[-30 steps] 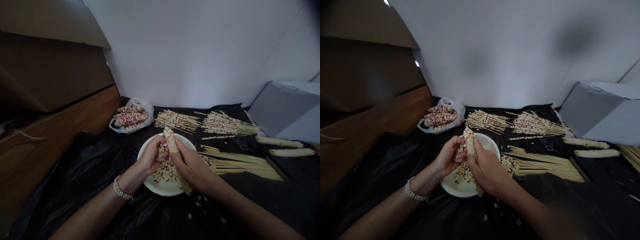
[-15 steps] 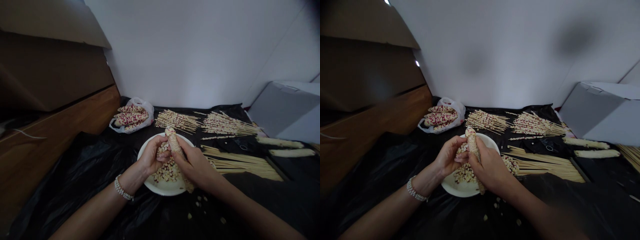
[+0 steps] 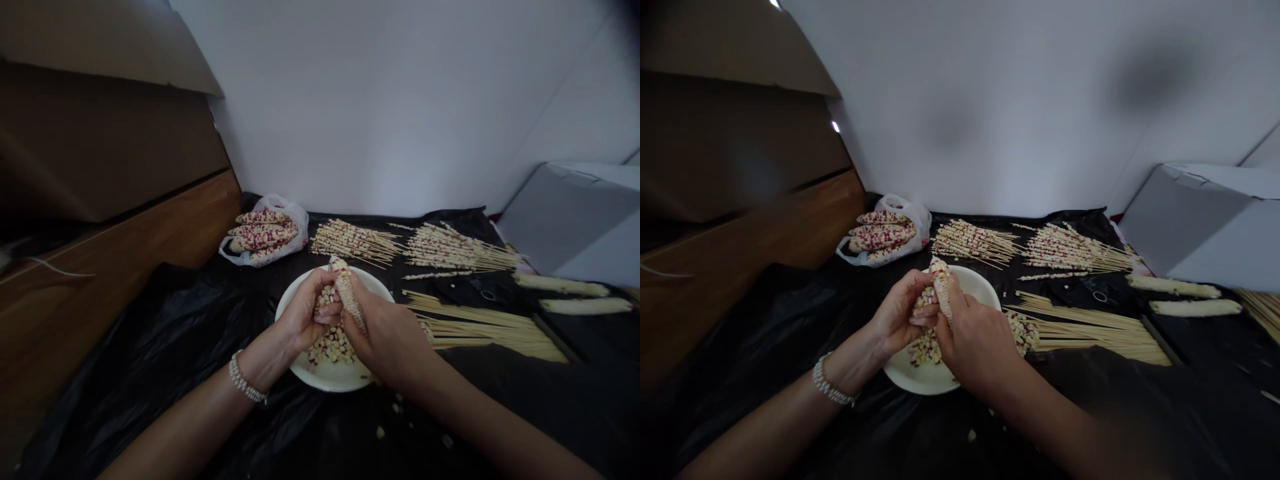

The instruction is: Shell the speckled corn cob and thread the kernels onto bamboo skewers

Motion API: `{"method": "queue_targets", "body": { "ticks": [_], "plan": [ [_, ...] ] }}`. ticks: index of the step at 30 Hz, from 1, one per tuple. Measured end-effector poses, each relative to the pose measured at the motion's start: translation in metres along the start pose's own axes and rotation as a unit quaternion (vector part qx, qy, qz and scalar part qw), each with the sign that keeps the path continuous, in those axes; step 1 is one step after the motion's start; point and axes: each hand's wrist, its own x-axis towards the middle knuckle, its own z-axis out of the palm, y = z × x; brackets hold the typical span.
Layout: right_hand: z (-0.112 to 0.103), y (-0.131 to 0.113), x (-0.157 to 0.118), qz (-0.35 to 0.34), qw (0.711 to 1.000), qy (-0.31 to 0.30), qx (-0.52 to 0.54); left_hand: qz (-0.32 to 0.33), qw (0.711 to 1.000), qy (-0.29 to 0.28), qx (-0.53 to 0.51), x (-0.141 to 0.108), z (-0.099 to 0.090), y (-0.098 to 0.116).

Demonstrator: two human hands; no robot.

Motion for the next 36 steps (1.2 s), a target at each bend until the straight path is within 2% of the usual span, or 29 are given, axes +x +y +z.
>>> {"method": "queue_targets", "body": {
  "ticks": [12, 18, 22, 27, 36],
  "plan": [
    [0.0, 0.003, 0.002, -0.014, 0.999, -0.013, 0.048, 0.01, 1.0, 0.011, 0.012, 0.001, -0.002, -0.003],
    [-0.002, 0.003, 0.003, 0.005, 0.998, -0.028, 0.063, 0.026, 0.999, 0.04, 0.024, 0.004, -0.003, -0.008],
    [-0.007, 0.002, 0.004, 0.007, 0.997, -0.019, 0.076, 0.024, 0.999, 0.012, 0.035, 0.001, -0.001, -0.006],
    [-0.008, 0.001, 0.003, 0.018, 0.999, -0.028, 0.023, 0.032, 0.999, -0.02, 0.03, -0.002, 0.002, -0.003],
    [-0.002, -0.004, -0.004, 0.011, 0.993, -0.003, -0.121, 0.026, 0.999, -0.01, 0.038, -0.002, 0.002, -0.004]
  ]
}}
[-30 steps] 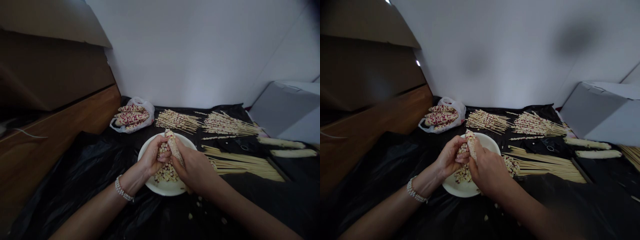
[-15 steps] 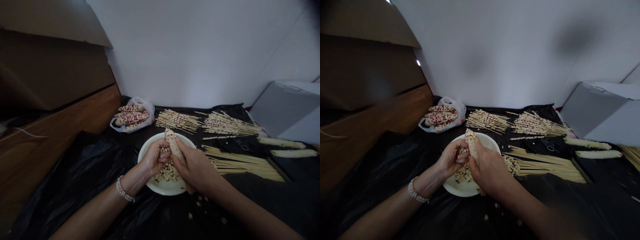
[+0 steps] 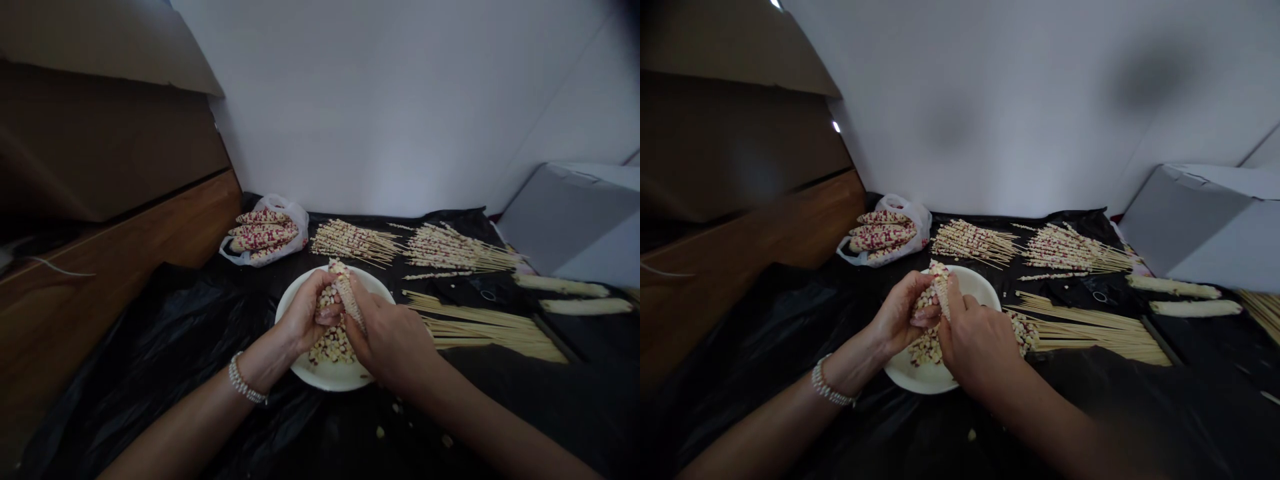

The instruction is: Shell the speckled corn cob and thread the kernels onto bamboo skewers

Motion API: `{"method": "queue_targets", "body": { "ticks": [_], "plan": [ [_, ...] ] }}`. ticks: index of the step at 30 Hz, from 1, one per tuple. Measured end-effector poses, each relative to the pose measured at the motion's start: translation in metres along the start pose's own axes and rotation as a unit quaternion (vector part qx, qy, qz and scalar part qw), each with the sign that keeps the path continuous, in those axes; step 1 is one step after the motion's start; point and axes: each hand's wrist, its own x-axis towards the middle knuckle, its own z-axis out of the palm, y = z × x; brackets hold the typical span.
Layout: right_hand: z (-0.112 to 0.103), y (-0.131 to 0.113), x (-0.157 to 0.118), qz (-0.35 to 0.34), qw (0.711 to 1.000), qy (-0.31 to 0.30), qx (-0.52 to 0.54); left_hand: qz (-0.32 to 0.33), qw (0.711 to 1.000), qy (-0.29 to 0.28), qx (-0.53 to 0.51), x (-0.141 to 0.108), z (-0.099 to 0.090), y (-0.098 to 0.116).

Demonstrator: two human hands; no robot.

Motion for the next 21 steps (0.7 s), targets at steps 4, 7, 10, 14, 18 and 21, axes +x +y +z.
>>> {"method": "queue_targets", "body": {
  "ticks": [4, 7, 10, 14, 18, 21],
  "plan": [
    [-0.0021, 0.0014, 0.0017, -0.004, 1.0, -0.004, 0.029, -0.005, 1.0, 0.0, -0.029, 0.0002, -0.0017, 0.003],
    [-0.0016, 0.0049, 0.0035, -0.015, 0.993, -0.008, 0.115, -0.002, 0.999, 0.002, -0.052, -0.0002, -0.002, 0.0046],
    [0.0007, 0.0069, 0.0044, -0.017, 0.982, -0.021, 0.188, -0.005, 0.998, 0.006, -0.069, -0.001, -0.0014, 0.0042],
    [0.0038, 0.0071, 0.0052, -0.008, 0.968, -0.027, 0.25, -0.003, 0.996, 0.018, -0.082, -0.0012, -0.0013, 0.0029],
    [0.0045, 0.007, 0.0067, 0.003, 0.95, -0.039, 0.311, -0.009, 0.996, 0.029, -0.079, -0.0014, 0.0005, 0.0038],
    [0.0039, 0.0075, 0.0078, 0.019, 0.938, -0.053, 0.343, -0.011, 0.995, 0.056, -0.077, -0.002, 0.0035, 0.0044]
  ]
}}
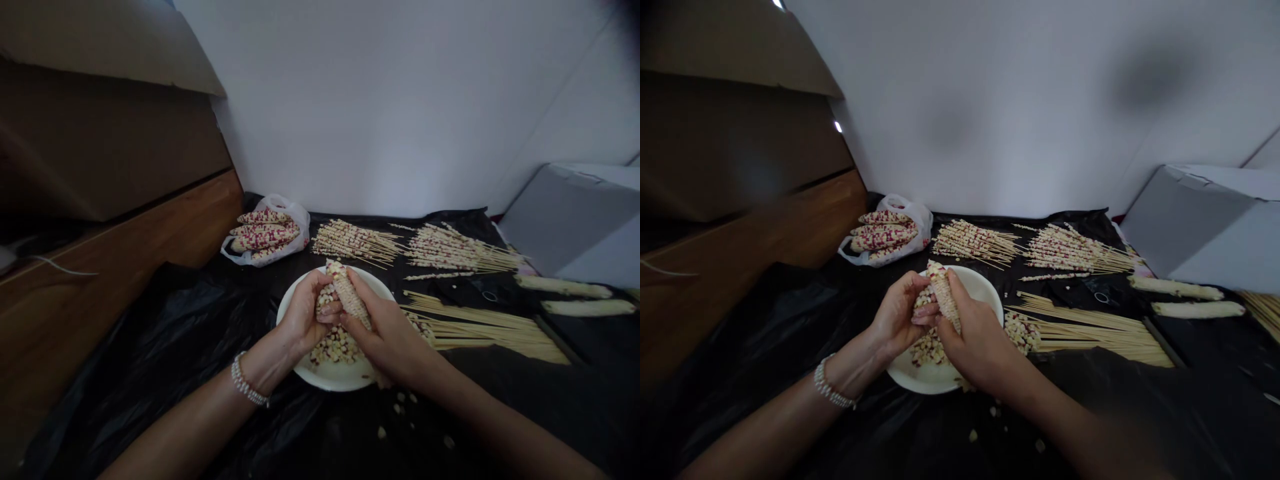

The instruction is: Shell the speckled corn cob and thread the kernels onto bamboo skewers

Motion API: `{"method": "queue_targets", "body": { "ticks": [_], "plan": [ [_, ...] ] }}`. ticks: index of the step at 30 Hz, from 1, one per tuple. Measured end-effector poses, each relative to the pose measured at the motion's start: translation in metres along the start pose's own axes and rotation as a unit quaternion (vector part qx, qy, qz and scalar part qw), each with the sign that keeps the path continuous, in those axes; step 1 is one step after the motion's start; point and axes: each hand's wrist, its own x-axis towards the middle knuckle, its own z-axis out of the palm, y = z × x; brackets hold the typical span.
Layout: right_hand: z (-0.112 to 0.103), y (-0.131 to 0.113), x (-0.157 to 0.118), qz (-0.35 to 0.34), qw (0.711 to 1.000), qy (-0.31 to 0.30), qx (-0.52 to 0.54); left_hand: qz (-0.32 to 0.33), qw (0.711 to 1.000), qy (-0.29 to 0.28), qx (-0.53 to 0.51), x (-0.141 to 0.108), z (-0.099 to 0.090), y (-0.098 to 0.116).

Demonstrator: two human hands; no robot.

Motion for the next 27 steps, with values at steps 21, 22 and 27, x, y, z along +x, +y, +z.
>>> {"method": "queue_targets", "body": {
  "ticks": [21, 22, 27],
  "plan": [
    [-0.0042, 0.0006, -0.0007, -0.011, 0.999, 0.023, -0.023, -0.002, 0.998, -0.064, 0.016, 0.0, -0.0028, 0.0026],
    [-0.0037, 0.0005, -0.0009, -0.012, 0.999, 0.021, -0.036, -0.001, 0.998, -0.061, 0.016, 0.0006, -0.0034, 0.0024],
    [-0.003, 0.0025, 0.0005, -0.015, 0.999, 0.007, -0.042, -0.011, 0.999, -0.029, 0.035, 0.0035, -0.0057, -0.0008]
  ]
}}
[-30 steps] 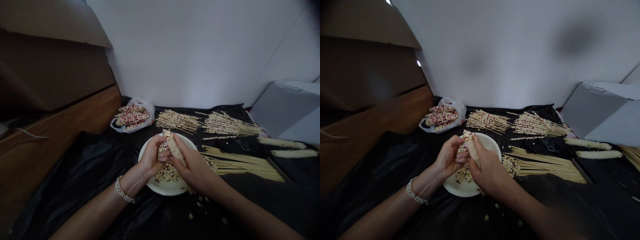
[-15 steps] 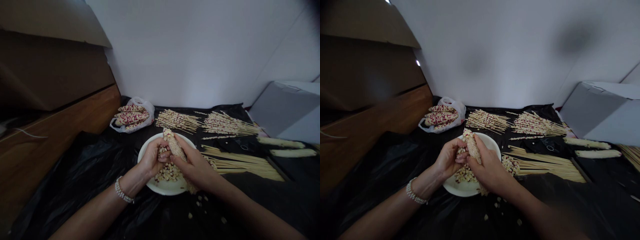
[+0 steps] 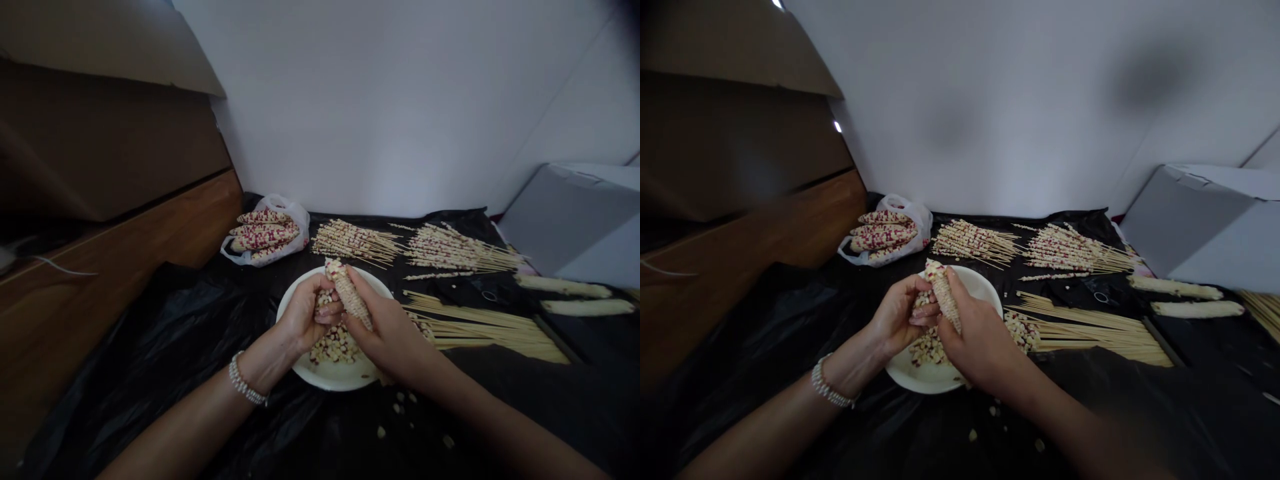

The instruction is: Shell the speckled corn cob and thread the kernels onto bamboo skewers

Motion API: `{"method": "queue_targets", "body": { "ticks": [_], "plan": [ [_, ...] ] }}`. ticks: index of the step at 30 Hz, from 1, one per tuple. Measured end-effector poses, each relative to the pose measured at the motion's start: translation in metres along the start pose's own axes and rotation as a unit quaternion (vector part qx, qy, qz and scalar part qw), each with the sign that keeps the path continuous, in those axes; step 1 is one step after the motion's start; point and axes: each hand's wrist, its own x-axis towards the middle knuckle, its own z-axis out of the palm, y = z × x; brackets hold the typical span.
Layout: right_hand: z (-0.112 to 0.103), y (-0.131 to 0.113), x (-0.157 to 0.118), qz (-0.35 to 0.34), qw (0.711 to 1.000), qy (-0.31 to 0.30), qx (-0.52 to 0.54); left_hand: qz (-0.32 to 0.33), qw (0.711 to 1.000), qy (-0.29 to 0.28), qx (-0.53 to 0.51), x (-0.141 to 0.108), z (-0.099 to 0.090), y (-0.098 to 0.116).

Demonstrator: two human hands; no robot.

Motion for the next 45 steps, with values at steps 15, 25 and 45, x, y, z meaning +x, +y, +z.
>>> {"method": "queue_targets", "body": {
  "ticks": [15, 25, 45],
  "plan": [
    [-0.002, -0.001, 0.0, -0.001, 0.998, 0.017, -0.057, 0.012, 0.998, -0.052, 0.017, -0.001, -0.001, 0.001],
    [0.001, -0.007, -0.003, -0.011, 0.992, 0.003, -0.124, 0.063, 0.994, -0.021, 0.085, 0.001, -0.001, -0.01],
    [0.001, -0.001, -0.002, -0.022, 0.991, 0.032, -0.125, 0.003, 0.998, -0.058, 0.007, 0.0, -0.001, 0.0]
  ]
}}
